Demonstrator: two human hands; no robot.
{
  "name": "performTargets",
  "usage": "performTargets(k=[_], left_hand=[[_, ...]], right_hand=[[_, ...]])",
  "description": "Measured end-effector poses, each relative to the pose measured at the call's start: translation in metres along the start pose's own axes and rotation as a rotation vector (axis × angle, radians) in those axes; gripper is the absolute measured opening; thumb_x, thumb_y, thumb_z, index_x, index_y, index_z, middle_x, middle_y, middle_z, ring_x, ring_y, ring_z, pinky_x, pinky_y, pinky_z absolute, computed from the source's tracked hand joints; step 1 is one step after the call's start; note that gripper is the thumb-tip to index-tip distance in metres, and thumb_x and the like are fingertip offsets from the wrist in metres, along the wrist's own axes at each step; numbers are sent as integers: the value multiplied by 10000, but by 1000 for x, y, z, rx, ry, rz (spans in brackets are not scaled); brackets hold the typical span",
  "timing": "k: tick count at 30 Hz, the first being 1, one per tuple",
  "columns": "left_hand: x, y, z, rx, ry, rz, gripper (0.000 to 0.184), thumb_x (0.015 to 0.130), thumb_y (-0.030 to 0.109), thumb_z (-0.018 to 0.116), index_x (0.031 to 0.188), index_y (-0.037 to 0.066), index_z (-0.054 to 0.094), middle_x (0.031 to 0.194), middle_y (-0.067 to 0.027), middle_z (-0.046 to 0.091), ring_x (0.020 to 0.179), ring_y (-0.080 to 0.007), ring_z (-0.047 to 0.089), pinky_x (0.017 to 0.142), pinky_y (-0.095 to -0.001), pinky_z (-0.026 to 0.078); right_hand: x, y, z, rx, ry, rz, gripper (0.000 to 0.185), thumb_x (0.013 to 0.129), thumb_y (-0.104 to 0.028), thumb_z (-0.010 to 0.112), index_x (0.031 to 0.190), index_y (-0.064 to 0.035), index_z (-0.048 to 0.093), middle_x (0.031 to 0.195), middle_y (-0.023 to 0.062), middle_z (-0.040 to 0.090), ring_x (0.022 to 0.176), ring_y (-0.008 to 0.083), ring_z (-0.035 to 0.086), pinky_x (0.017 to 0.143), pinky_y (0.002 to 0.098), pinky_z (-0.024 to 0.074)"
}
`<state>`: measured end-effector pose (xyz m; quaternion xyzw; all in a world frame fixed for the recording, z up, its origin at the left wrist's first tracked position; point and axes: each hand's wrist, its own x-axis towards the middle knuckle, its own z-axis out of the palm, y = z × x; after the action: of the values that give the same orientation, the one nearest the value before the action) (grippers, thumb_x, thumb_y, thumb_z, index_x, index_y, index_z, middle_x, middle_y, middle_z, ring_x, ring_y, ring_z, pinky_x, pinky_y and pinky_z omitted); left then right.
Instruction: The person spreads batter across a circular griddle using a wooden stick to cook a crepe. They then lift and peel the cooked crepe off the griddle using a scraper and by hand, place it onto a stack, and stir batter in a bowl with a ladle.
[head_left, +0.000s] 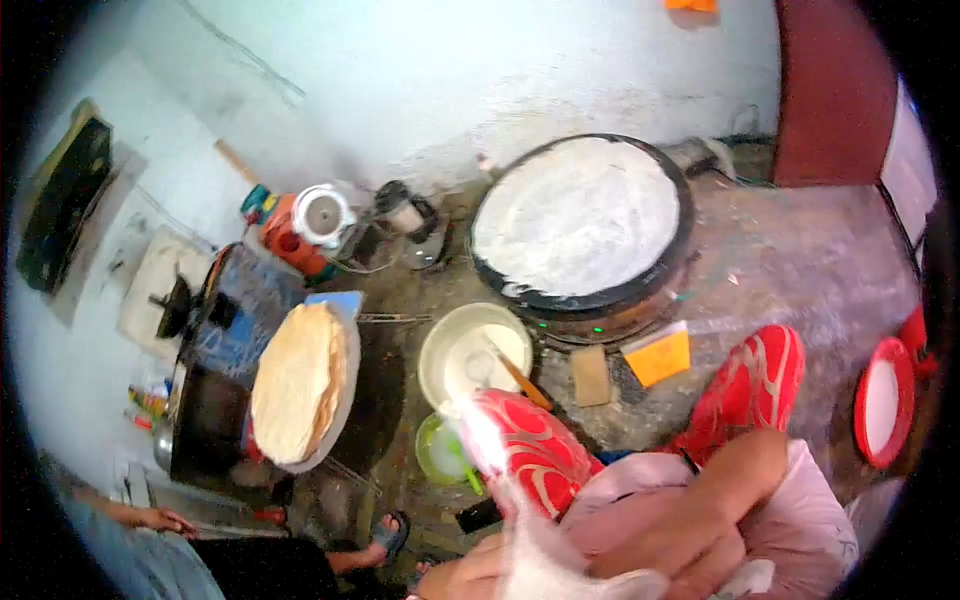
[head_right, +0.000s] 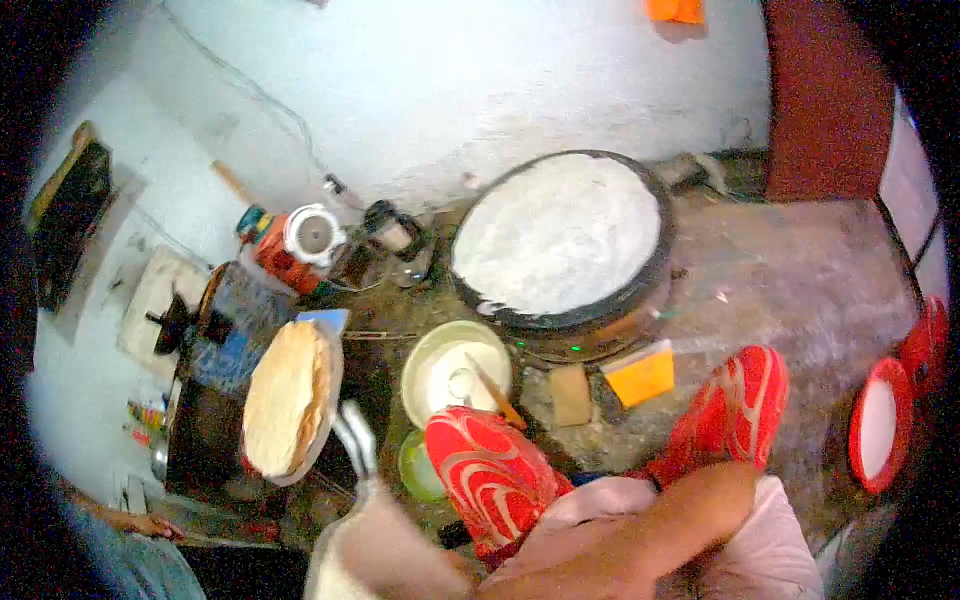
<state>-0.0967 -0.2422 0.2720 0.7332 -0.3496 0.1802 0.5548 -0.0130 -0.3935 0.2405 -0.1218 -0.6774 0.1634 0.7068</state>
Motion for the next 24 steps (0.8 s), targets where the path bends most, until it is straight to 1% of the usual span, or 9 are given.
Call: performTargets(k=[1, 7, 10, 12, 17, 24], left_hand=[[0, 1, -2, -9, -3, 4, 445, 927, 313, 392, 1101, -75, 524, 1009, -210, 541, 871, -334, 576, 723, -394, 485], [-9, 0, 9, 2, 51, 87, 488, 930, 331, 376, 1053, -112, 539, 960, -247, 536, 813, -365, 591, 675, -412, 514], [-2, -1, 12, -40, 89, 115, 461, 931, 297, 370, 1040, -118, 538, 949, -247, 538, 826, -372, 588, 673, -411, 514], [-6, -2, 8, -11, 46, 127, 423, 922, 272, 417, 1031, -115, 546, 959, -252, 544, 811, -366, 593, 676, -411, 515], [-10, 4, -5, 35, 5, 72, 405, 914, 255, 444, 1058, -114, 533, 1001, -255, 543, 849, -362, 585, 703, -405, 503], [-6, -5, 4, 23, 36, 0, 386, 904, 230, 460, 1096, -99, 521, 1063, -244, 533, 915, -351, 564, 757, -401, 477]], right_hand=[[5, -1, 1, -12, -16, -19, 594, 885, -376, 451, 1276, 55, 334, 1298, 262, 358, 1175, 369, 420, 979, 467, 336], [12, 16, -3, 108, -83, 102, 543, 874, -358, 464, 1242, 30, 374, 1284, 239, 385, 1184, 355, 418, 987, 470, 321], [8, 14, -3, 121, -103, 141, 517, 869, -350, 471, 1225, 18, 394, 1278, 228, 399, 1188, 348, 417, 991, 471, 313], [7, 11, -2, 114, -88, 144, 500, 865, -344, 475, 1213, 9, 408, 1273, 220, 408, 1191, 343, 416, 994, 472, 308], [2, 3, -3, 82, -88, 138, 459, 857, -329, 487, 1185, -12, 442, 1262, 201, 431, 1199, 331, 414, 1001, 475, 295], [-14, -6, -3, 0, -64, 168, 403, 844, -308, 502, 1145, -41, 489, 1247, 174, 462, 1209, 315, 412, 1010, 478, 277]])
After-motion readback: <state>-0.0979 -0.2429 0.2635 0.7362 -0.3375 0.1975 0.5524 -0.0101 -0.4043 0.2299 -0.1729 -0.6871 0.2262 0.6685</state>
